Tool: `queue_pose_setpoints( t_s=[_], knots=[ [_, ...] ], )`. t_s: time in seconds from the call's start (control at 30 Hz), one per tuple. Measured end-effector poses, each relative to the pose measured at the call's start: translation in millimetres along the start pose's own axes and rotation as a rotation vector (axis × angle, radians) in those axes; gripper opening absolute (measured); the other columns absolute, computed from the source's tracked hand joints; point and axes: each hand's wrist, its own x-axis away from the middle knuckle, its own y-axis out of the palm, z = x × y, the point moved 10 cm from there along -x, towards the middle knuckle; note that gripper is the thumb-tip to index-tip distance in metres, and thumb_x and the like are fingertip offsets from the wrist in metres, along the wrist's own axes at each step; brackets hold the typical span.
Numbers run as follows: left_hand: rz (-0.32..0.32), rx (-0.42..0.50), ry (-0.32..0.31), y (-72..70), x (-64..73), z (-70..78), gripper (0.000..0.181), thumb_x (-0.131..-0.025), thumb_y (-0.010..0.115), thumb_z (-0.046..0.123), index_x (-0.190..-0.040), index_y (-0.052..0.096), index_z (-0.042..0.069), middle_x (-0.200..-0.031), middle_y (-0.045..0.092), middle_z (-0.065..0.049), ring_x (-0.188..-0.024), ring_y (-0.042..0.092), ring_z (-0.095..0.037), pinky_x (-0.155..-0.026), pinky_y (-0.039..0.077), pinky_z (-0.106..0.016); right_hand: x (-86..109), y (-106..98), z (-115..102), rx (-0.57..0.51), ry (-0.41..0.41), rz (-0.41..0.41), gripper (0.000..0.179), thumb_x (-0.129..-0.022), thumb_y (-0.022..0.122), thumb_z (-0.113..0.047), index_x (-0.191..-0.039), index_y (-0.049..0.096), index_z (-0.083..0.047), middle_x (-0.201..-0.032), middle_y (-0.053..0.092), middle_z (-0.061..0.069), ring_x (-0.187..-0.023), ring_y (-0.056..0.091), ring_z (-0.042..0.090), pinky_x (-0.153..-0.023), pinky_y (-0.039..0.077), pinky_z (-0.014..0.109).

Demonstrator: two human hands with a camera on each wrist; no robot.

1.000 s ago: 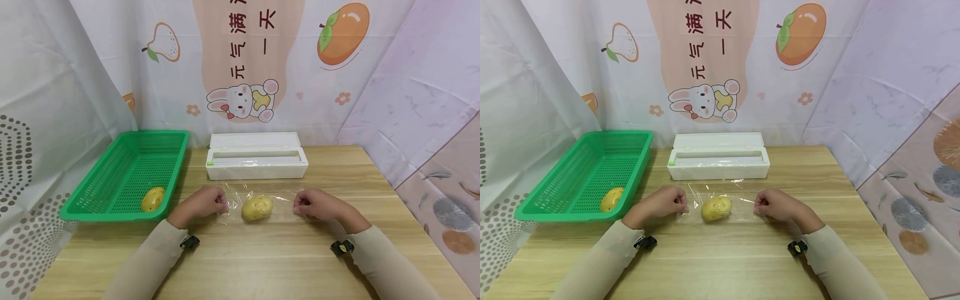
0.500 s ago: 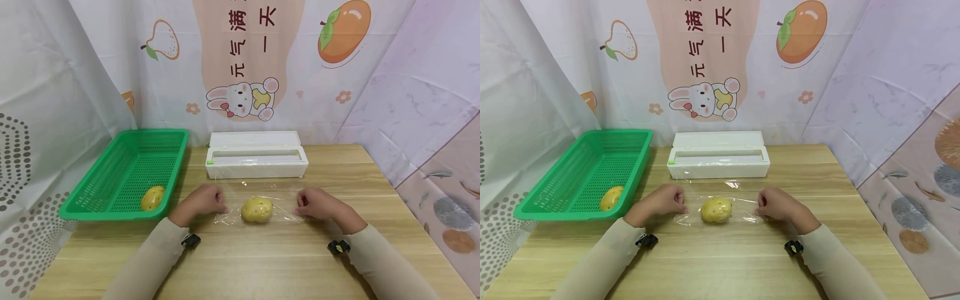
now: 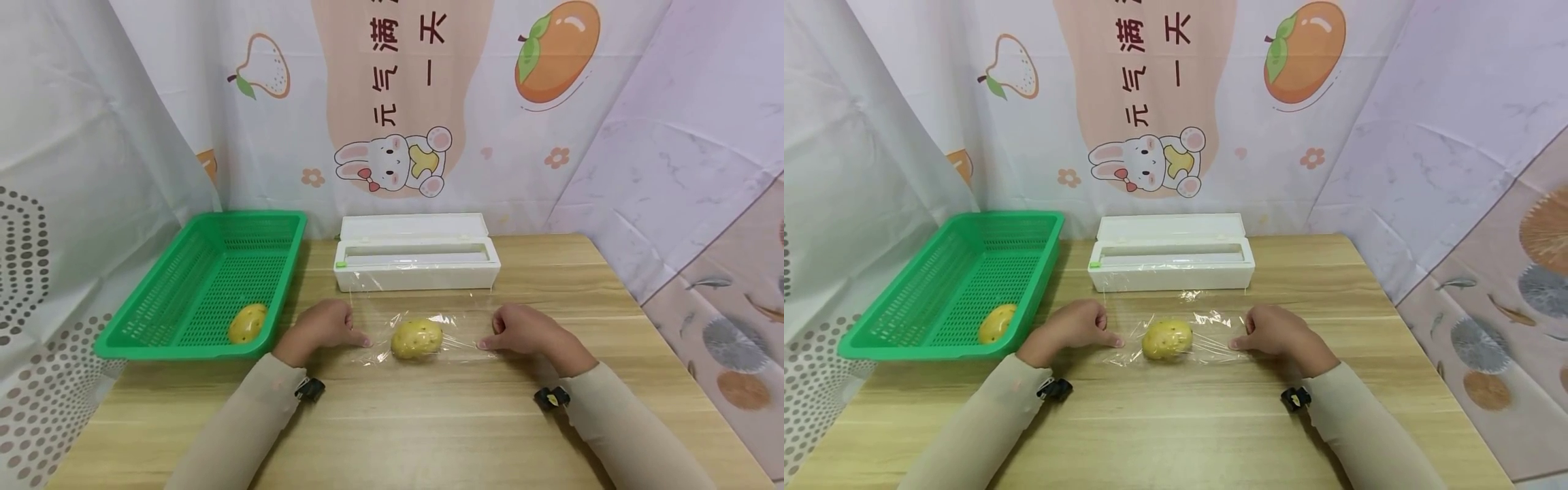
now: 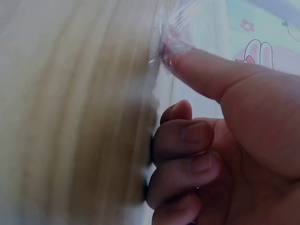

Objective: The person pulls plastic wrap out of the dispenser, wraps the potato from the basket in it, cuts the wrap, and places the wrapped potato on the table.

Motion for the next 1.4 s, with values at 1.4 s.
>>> queue_pose_setpoints(
  t_s=[1.4],
  knots=[
    [-0.069, 0.333, 0.261, -17.4, 9.6, 25.5, 0.004, -0.091, 0.076, 0.011, -0.088, 0.073, 0.011, -0.081, 0.069, 0.002, -0.076, 0.057, -0.013, -0.068, 0.047, -0.028, 12.7, -24.8, -25.3, -0.091, -0.25, 0.004, 0.015, -0.096, 0.075, -0.025, -0.087, 0.065, -0.017, -0.073, 0.057, -0.005, -0.066, 0.052, 0.01, -0.06, 0.044, 0.026]
  ],
)
